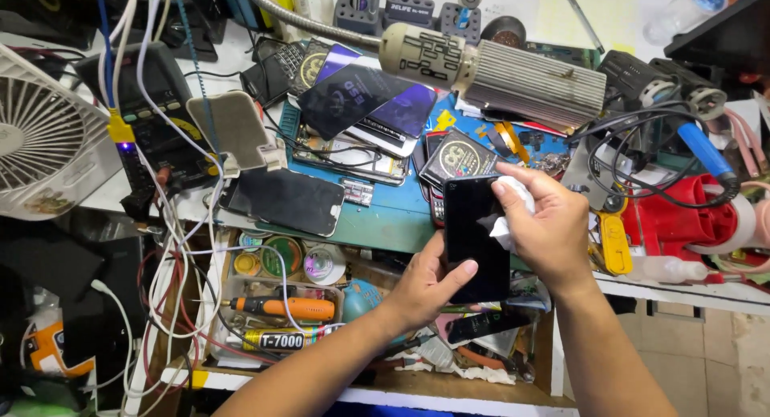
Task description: A person is repairing a mobile phone at a workbench, involving disassembly of internal components and cleaning the screen with a cloth.
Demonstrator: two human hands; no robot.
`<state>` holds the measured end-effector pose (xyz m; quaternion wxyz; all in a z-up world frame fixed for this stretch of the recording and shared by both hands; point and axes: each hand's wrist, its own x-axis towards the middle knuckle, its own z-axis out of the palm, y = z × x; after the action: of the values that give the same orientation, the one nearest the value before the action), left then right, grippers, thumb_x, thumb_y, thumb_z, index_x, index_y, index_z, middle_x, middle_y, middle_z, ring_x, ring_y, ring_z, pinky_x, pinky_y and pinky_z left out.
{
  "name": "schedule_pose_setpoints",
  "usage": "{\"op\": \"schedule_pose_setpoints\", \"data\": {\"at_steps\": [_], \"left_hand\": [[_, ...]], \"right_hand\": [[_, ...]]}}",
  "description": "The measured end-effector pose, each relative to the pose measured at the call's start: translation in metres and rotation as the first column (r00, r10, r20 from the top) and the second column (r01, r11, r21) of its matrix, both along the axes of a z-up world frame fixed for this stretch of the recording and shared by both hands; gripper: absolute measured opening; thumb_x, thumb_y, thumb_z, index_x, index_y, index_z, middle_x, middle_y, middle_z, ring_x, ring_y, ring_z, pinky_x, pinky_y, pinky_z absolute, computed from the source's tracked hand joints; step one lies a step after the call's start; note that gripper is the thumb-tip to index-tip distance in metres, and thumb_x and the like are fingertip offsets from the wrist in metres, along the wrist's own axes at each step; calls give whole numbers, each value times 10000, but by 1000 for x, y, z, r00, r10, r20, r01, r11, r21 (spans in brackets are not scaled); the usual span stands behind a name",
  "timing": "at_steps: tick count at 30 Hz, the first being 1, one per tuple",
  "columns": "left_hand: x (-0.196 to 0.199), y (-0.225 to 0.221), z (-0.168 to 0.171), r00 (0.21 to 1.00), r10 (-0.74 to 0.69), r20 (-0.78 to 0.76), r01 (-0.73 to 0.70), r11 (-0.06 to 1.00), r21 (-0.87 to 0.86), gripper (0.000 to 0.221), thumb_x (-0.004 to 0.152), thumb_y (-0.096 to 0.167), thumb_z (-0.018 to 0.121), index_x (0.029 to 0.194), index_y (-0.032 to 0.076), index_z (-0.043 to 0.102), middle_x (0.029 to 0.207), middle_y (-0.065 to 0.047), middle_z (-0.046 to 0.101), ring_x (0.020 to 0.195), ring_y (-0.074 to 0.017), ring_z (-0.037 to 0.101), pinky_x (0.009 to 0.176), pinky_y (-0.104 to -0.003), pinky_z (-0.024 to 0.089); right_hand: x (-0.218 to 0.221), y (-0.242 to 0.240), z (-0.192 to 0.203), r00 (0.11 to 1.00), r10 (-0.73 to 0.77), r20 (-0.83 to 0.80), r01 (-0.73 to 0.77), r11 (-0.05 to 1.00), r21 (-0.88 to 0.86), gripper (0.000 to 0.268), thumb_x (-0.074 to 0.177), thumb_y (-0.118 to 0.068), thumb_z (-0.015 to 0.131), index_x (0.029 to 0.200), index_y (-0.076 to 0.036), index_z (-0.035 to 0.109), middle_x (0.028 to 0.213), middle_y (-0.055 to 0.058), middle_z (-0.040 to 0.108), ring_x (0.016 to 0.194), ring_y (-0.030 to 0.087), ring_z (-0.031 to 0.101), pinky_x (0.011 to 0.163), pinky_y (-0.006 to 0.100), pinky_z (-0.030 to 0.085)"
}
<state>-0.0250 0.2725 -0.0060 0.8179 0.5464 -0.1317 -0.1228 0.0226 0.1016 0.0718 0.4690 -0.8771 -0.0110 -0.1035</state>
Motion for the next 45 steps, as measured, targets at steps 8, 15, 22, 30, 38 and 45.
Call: {"op": "schedule_pose_setpoints", "data": {"at_steps": [8,15,22,30,38,45], "left_hand": [[-1,3,-6,999,-46,13,44,989,144,589,1021,376,502,1534,123,365,1376,-99,623,1270,-234,595,1100,-400,471],[-4,4,2,984,-110,-139,116,993,36,569,1021,315,525,1518,101,347,1038,-108,632,592,-205,676,447,-319,618],[-8,4,12,970,-166,-179,163,986,-34,575,1025,305,520,1521,95,317,1070,-187,624,595,-287,709,416,-332,617],[-3,1,5,981,-121,-151,116,992,-42,309,1049,232,517,1271,38,427,885,-243,646,541,-319,698,408,-337,623],[-1,15,35,986,-98,-136,94,995,-33,209,1059,189,523,1150,7,476,770,-284,643,521,-365,693,410,-361,630],[-7,12,34,981,-141,-136,136,990,-48,210,1065,184,519,1163,4,475,771,-282,650,535,-353,693,425,-354,628]], "right_hand": [[-9,17,19,977,16,-211,41,965,259,406,873,-30,716,1278,-1,702,1158,133,775,990,136,708,885,239,581],[-8,22,19,972,-127,-198,174,955,240,201,892,-89,759,1076,-9,768,953,89,774,850,115,694,750,227,565],[-6,20,2,973,-170,-156,206,944,257,151,931,-91,747,1056,-6,758,958,75,764,865,92,683,804,211,563],[-10,5,-10,983,-57,-172,126,900,417,282,928,-17,735,1201,50,715,913,153,751,815,109,685,730,272,611],[-12,-1,-12,982,-78,-174,145,897,416,242,962,-29,716,1194,40,721,910,145,750,808,111,681,725,274,616],[-15,4,-2,982,-21,-187,105,887,450,353,878,33,759,1223,77,702,944,189,749,825,151,683,755,329,629]]}}
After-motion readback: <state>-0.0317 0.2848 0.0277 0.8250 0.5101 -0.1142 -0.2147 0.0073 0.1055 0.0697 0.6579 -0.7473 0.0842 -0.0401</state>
